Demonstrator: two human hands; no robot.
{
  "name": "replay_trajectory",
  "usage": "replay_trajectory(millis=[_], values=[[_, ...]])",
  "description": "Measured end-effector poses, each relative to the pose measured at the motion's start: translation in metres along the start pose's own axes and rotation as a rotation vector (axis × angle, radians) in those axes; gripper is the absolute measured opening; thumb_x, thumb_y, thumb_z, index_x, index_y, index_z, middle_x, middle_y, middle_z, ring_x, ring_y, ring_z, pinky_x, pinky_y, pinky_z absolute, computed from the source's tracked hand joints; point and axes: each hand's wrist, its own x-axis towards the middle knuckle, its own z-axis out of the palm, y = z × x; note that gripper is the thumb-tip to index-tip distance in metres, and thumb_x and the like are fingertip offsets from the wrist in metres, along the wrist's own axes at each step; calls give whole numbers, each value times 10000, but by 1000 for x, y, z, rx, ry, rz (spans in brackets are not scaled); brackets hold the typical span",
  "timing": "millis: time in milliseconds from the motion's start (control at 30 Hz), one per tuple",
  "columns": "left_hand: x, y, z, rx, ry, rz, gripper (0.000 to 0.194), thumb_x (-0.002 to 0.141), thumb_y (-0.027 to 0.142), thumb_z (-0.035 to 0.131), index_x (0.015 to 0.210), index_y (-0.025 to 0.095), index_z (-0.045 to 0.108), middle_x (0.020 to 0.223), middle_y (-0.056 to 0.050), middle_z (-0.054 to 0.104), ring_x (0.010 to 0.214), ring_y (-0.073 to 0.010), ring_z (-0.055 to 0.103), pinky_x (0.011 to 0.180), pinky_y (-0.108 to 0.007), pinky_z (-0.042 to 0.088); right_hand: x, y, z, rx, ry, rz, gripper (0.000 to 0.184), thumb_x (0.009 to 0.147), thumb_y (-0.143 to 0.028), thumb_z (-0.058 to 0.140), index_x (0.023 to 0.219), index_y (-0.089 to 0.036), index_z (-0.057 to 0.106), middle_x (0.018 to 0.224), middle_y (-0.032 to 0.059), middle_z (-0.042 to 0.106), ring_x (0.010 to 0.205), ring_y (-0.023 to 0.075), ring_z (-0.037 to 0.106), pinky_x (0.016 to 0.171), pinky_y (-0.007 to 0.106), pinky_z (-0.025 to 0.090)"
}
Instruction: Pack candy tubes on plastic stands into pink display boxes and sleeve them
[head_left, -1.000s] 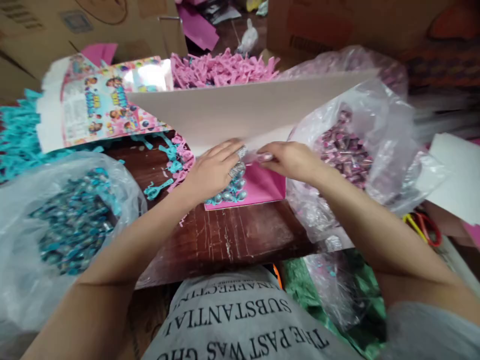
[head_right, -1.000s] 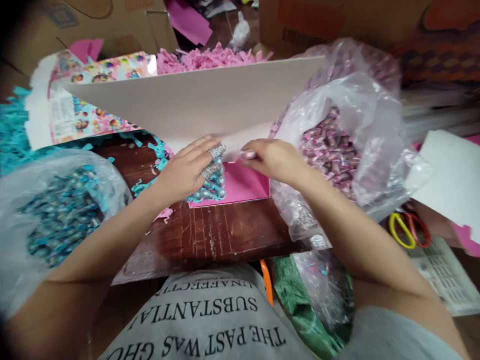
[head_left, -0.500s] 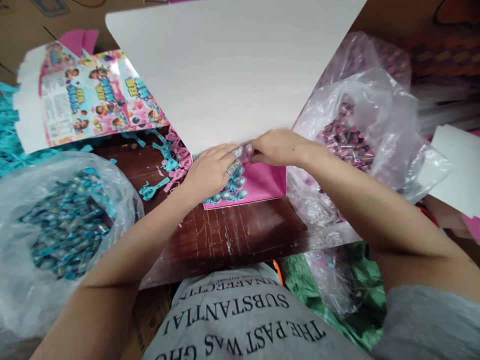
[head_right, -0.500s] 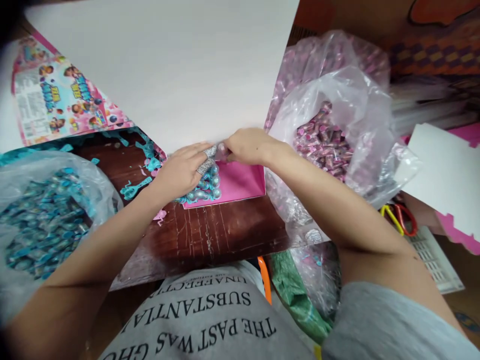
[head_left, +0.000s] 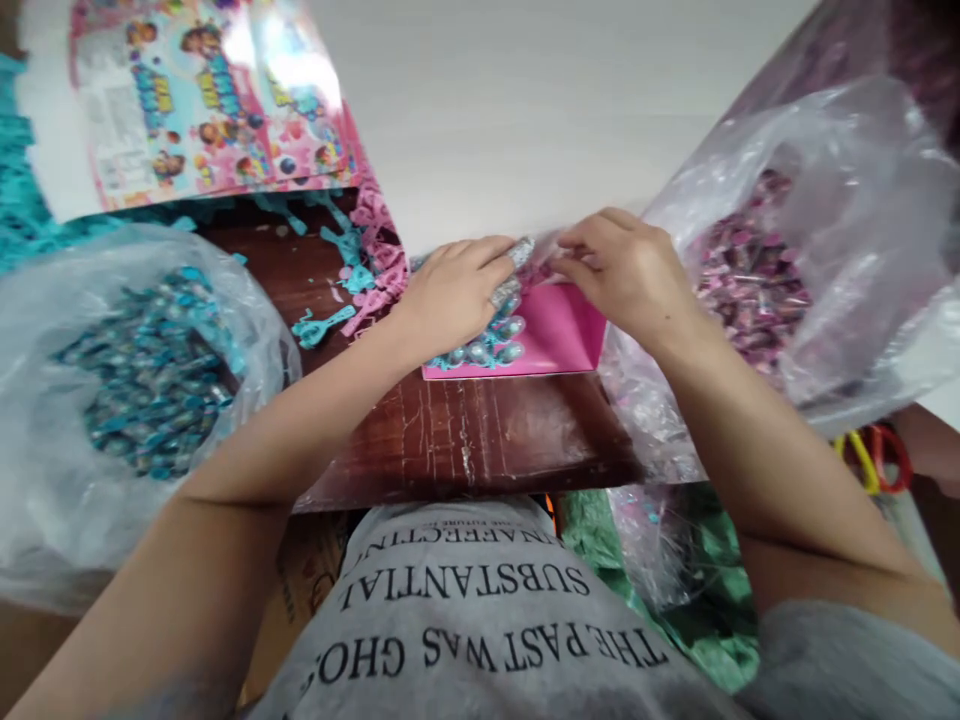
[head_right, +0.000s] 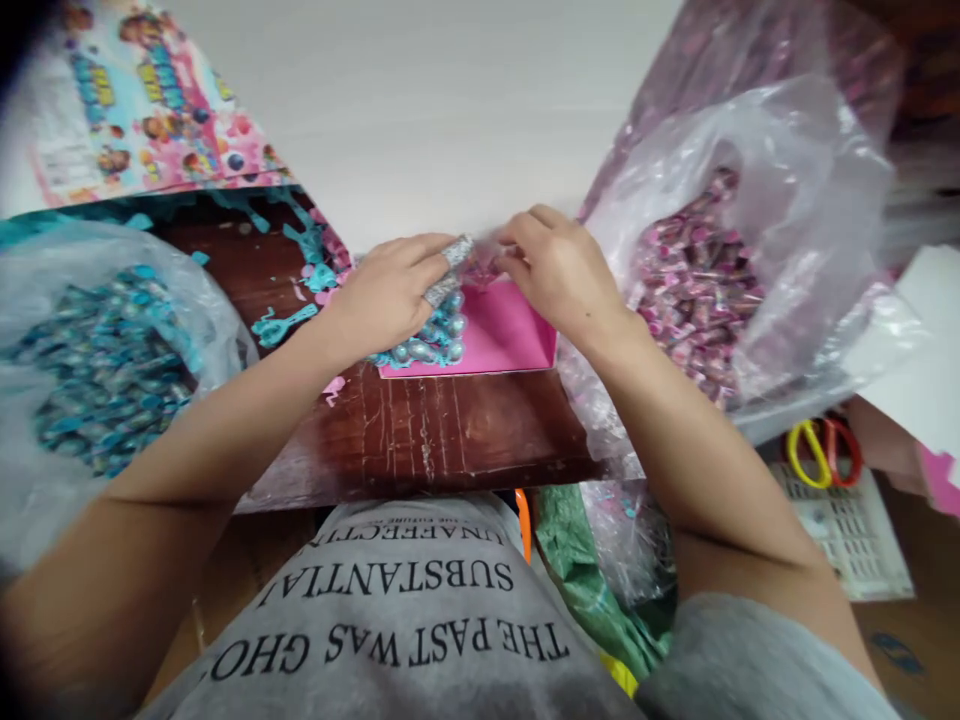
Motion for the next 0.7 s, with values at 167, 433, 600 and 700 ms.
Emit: replay_trajectory(millis=[167,433,600,700], values=[[-1,1,-10,7,-41,-24,430,1064,214,414,1411,163,663,1561,-119,586,1418,-269,567,1216,-434,428,-7,-7,14,37,81,-52,262,1034,-359,544,1154,-227,736,1141,112,748,1042,262,721,942,446,609],[-93,-61,-42,154,278,-462,371,1025,521,530,1170,240,725,1117,-92,772,1204,-335,692,1080,-521,528,-89,59,-53,-131,281,466,302,961,-360,669,1210,-206,741,1165,140,767,1006,241,730,872,394,589],[-102,-113,13,35,113,-534,361,972,568,599,1055,234,707,972,-112,737,1282,-427,644,1035,-614,538,-122,104,-46,-376,-265,767,317,998,-282,562,1234,-174,744,1280,179,747,1121,313,707,928,446,540],[-103,-108,16,66,136,-576,362,991,440,573,1185,167,711,1027,-116,727,1306,-380,631,1050,-532,512,-133,117,-29,-390,-336,738,411,1009,-347,567,1355,-164,693,1342,214,709,1111,326,702,880,433,523]])
